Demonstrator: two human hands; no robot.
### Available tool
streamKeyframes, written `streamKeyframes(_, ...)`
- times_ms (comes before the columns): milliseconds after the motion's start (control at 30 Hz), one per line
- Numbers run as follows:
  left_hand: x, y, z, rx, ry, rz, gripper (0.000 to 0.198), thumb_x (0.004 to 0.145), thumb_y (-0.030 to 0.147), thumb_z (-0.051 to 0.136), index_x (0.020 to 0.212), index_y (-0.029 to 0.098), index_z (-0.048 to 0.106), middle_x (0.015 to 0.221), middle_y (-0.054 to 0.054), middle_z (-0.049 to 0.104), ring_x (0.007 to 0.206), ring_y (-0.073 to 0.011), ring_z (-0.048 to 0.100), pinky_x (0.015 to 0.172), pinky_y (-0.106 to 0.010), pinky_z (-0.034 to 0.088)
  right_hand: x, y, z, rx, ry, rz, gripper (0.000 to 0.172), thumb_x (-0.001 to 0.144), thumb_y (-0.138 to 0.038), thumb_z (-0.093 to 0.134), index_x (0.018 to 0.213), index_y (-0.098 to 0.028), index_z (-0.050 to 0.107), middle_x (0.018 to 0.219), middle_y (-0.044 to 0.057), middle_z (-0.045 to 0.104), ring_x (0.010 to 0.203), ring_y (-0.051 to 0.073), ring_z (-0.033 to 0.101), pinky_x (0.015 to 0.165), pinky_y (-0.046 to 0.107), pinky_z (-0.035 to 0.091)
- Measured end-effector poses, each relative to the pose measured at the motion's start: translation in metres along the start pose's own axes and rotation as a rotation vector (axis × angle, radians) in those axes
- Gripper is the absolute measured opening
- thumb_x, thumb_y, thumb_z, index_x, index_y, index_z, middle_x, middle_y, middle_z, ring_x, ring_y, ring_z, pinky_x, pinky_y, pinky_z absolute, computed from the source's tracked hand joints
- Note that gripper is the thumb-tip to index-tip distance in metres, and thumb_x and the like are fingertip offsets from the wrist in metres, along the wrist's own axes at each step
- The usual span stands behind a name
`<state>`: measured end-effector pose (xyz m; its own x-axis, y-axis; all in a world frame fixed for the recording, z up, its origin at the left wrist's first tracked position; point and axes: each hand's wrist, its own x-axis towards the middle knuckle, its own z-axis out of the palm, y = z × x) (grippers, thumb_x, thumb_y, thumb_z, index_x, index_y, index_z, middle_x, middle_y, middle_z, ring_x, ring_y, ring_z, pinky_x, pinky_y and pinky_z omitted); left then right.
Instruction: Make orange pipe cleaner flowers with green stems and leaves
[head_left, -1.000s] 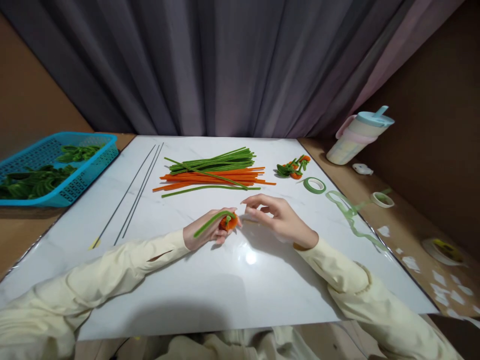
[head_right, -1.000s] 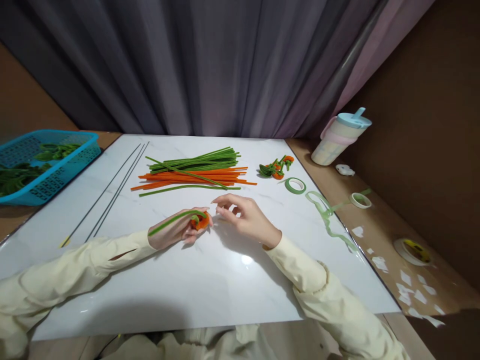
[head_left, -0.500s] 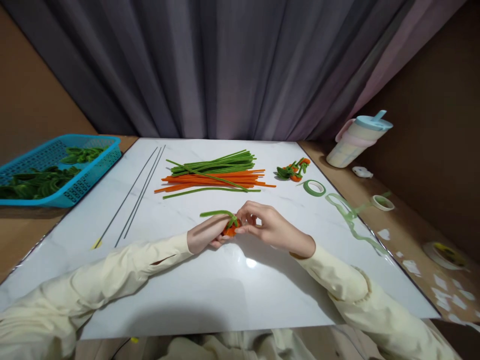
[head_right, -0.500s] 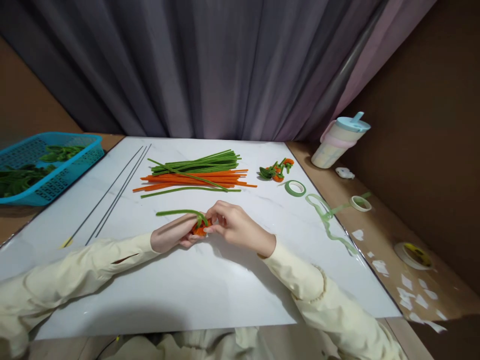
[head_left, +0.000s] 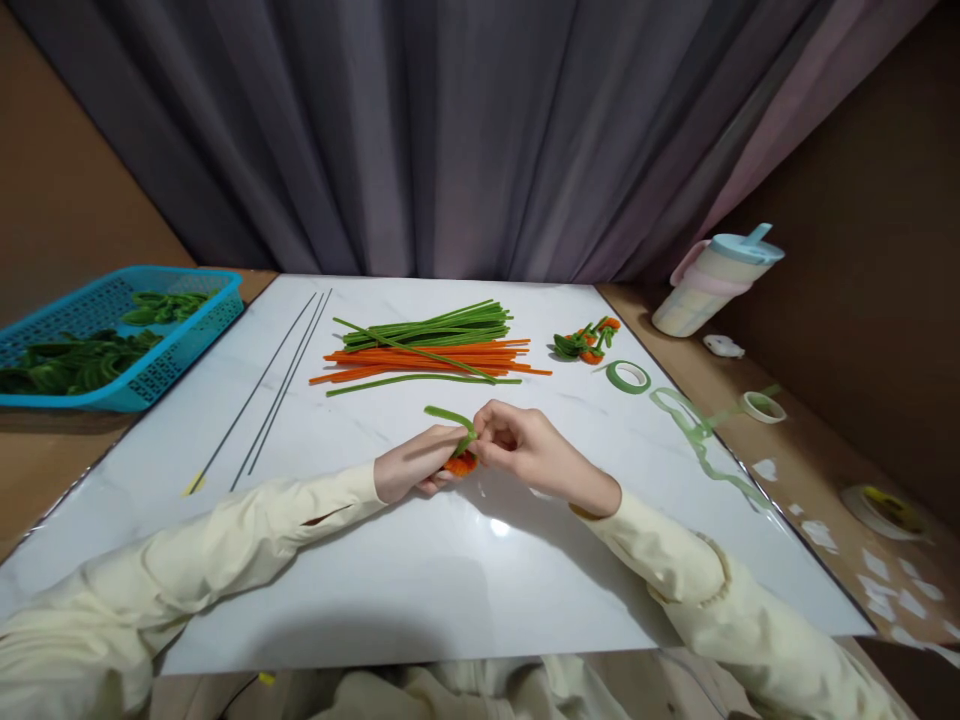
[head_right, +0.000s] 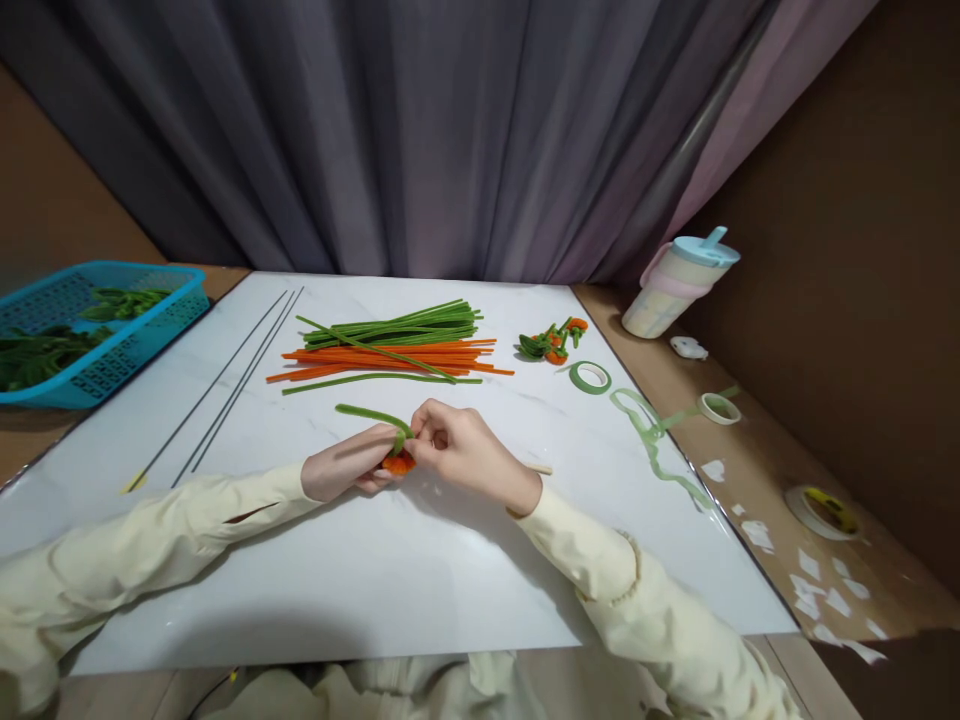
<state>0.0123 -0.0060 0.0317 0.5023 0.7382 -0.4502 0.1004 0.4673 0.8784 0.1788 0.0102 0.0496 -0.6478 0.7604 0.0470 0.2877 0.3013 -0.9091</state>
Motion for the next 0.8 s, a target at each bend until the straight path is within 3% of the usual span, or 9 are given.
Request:
streamKeyframes(167,0.005,-0.005,-0.005,-0.114,-0.080,0.055,0.029,0.082,0.044,0.043,0.070,0.018,0.044,0.041,0.010,0.028,0.030,-0.0036,0.017,0.029,-0.015,0.021,-0.002,-0.005,0.005,-0.039,0.137,0.007,0.008,0.083,-0.023,0.047,0.077,-0.020,0.044,0.053,-0.006,0.045,0.048,0.009,0.040,0.048,0.021,0.031)
streamKeyframes(300,0.011,-0.009,-0.004,-0.162,-0.096,0.020,0.036,0.086,0.045,0.032,0.078,0.014,0.050,0.051,-0.002,0.055,0.038,-0.0127,0.053,0.034,-0.019,0.037,0.000,-0.004,0.005,-0.093,0.230,-0.007,0.018,0.085,-0.028,0.047,0.071,-0.018,0.049,0.054,-0.005,0.044,0.051,0.009,0.040,0.050,0.021,0.033)
streamKeyframes(367,0.012,-0.009,-0.002,-0.239,-0.107,-0.034,0.037,0.086,0.042,0.031,0.079,0.012,0.051,0.061,-0.008,0.062,0.048,-0.0164,0.061,0.037,-0.020,0.040,0.001,-0.002,0.005,-0.131,0.244,-0.024,0.019,0.085,-0.028,0.047,0.070,-0.017,0.051,0.055,-0.005,0.046,0.051,0.008,0.040,0.051,0.020,0.033)
streamKeyframes(533,0.012,-0.006,0.002,-0.442,-0.143,-0.094,0.030,0.086,0.038,0.036,0.069,0.015,0.046,0.051,0.001,0.047,0.034,-0.0072,0.041,0.033,-0.017,0.032,0.000,0.001,0.007,-0.177,0.260,-0.045,0.017,0.085,-0.027,0.048,0.073,-0.017,0.053,0.058,-0.003,0.050,0.054,0.010,0.043,0.053,0.021,0.034)
streamKeyframes(667,0.009,-0.006,0.003,-0.382,-0.094,-0.075,0.030,0.086,0.038,0.037,0.066,0.017,0.041,0.048,0.005,0.037,0.033,-0.0036,0.026,0.030,-0.013,0.022,-0.001,0.002,0.007,-0.179,0.259,-0.025,0.020,0.088,-0.030,0.045,0.076,-0.017,0.054,0.063,-0.001,0.055,0.056,0.010,0.047,0.054,0.021,0.037)
streamKeyframes(800,0.008,-0.007,0.005,-0.325,-0.001,-0.032,0.024,0.084,0.034,0.038,0.068,0.017,0.041,0.050,0.006,0.034,0.034,-0.0030,0.022,0.030,-0.012,0.016,-0.001,-0.001,0.004,-0.171,0.217,-0.023,0.027,0.090,-0.034,0.042,0.072,-0.016,0.053,0.060,-0.002,0.052,0.053,0.009,0.045,0.052,0.021,0.036)
